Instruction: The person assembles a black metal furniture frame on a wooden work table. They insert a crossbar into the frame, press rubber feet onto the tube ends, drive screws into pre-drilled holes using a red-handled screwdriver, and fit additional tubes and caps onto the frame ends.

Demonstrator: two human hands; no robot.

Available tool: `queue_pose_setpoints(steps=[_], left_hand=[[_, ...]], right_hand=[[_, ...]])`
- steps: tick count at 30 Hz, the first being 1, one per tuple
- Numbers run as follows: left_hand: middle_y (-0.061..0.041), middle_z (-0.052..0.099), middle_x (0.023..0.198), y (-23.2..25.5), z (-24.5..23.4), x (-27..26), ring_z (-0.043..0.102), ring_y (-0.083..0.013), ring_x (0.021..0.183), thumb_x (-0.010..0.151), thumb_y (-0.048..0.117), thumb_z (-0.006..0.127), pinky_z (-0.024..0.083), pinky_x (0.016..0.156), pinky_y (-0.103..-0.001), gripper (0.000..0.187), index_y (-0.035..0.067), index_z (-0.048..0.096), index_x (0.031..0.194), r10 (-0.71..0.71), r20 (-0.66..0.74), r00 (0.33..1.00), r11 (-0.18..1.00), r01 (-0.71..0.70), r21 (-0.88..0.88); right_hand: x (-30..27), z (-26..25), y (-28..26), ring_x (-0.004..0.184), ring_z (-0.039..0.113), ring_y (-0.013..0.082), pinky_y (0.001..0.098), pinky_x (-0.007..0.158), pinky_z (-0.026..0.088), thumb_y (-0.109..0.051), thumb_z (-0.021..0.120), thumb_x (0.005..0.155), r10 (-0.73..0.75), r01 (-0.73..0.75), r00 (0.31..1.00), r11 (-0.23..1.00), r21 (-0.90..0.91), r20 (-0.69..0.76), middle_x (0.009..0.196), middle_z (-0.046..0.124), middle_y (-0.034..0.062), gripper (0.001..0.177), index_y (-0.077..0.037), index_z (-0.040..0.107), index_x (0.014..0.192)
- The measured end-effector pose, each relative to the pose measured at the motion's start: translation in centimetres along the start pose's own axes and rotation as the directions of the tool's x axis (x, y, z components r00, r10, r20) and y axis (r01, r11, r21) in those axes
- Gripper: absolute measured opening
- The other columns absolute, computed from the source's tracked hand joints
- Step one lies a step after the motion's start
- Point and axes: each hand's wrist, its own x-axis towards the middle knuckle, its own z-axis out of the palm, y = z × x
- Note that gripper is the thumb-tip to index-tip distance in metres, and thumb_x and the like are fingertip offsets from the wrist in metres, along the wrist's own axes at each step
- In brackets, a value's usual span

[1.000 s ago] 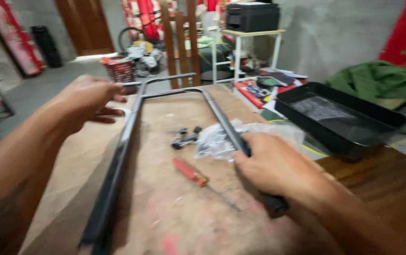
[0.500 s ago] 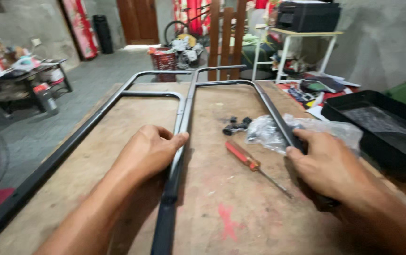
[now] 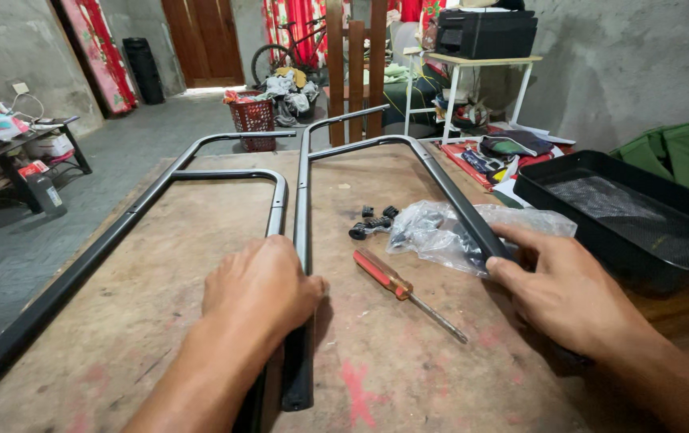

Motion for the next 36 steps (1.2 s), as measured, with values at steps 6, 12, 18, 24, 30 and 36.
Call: queue_pose_setpoints(steps=[6,12,18,24,30,36], left_hand=[[-0.021,0.073,0.111,0.8,-0.8,-0.9,0.07,-0.0374,0.108,0.078,0.033,0.079,0.055,0.095,-0.048,0.035,0.003,0.078,0.096,-0.016,0.065,0.998,1.0,0.015,0.016],[-0.023,0.072,0.108,0.7,-0.9,-1.9,0.07,-0.0394,0.105,0.076,0.038,0.082,0.055,0.093,-0.048,0.044,-0.001,0.077,0.094,-0.078,0.046,0.996,0.994,0.081,-0.066],[-0.03,0.072,0.08,2.0,-0.8,0.1,0.079,-0.039,0.081,0.076,0.038,0.08,0.061,0.078,-0.047,0.052,-0.012,0.074,0.088,-0.094,0.05,0.994,0.905,0.106,-0.411],[-0.03,0.072,0.075,7.8,4.2,2.8,0.078,-0.0424,0.071,0.085,0.029,0.059,0.061,0.07,-0.049,0.035,-0.002,0.069,0.098,-0.044,-0.068,0.997,0.623,-0.026,-0.782],[-0.035,0.069,0.084,18.4,9.3,4.5,0.071,-0.0471,0.087,0.081,0.02,0.057,0.057,0.079,-0.05,0.034,-0.01,0.067,0.091,0.138,-0.205,0.969,0.672,-0.244,-0.699],[-0.037,0.072,0.091,28.4,12.2,4.4,0.074,-0.0439,0.093,0.079,0.022,0.059,0.057,0.085,-0.049,0.038,-0.012,0.073,0.089,0.341,-0.05,0.939,0.588,-0.254,-0.768]], right_hand=[[-0.3,0.0,0.5,0.054,0.063,0.0201,0.0345,0.059,0.052,-0.031,0.07,0.094,0.007,-0.009,1.0,0.989,-0.151,-0.016,0.066,0.067,0.0156,0.057,-0.024,0.06,0.15],[-0.4,-0.6,1.5,0.059,0.061,0.0206,0.0398,0.057,0.052,-0.022,0.071,0.093,0.043,-0.043,0.999,0.992,0.115,0.004,0.077,0.074,0.0131,0.051,-0.02,0.071,0.144],[0.3,-2.5,2.9,0.06,0.058,0.0197,0.0378,0.058,0.051,-0.026,0.078,0.093,-0.002,0.008,0.99,0.999,0.044,-0.14,0.085,0.07,0.0106,0.053,-0.022,0.069,0.145],[2.2,-5.4,9.6,0.056,0.049,0.0162,0.038,0.047,0.045,-0.026,0.078,0.095,-0.04,0.087,0.955,0.985,0.148,-0.295,0.068,0.064,0.0101,0.05,-0.018,0.072,0.144],[3.7,-9.5,19.3,0.052,0.051,0.0154,0.0345,0.046,0.041,-0.021,0.076,0.093,-0.036,0.148,0.882,0.968,0.202,-0.47,0.068,0.06,0.0081,0.054,-0.014,0.071,0.146],[3.8,-13.2,26.9,0.056,0.055,0.0147,0.033,0.053,0.045,-0.02,0.072,0.09,0.138,-0.038,0.862,0.977,0.209,-0.488,0.075,0.067,0.0064,0.048,-0.01,0.07,0.137]])
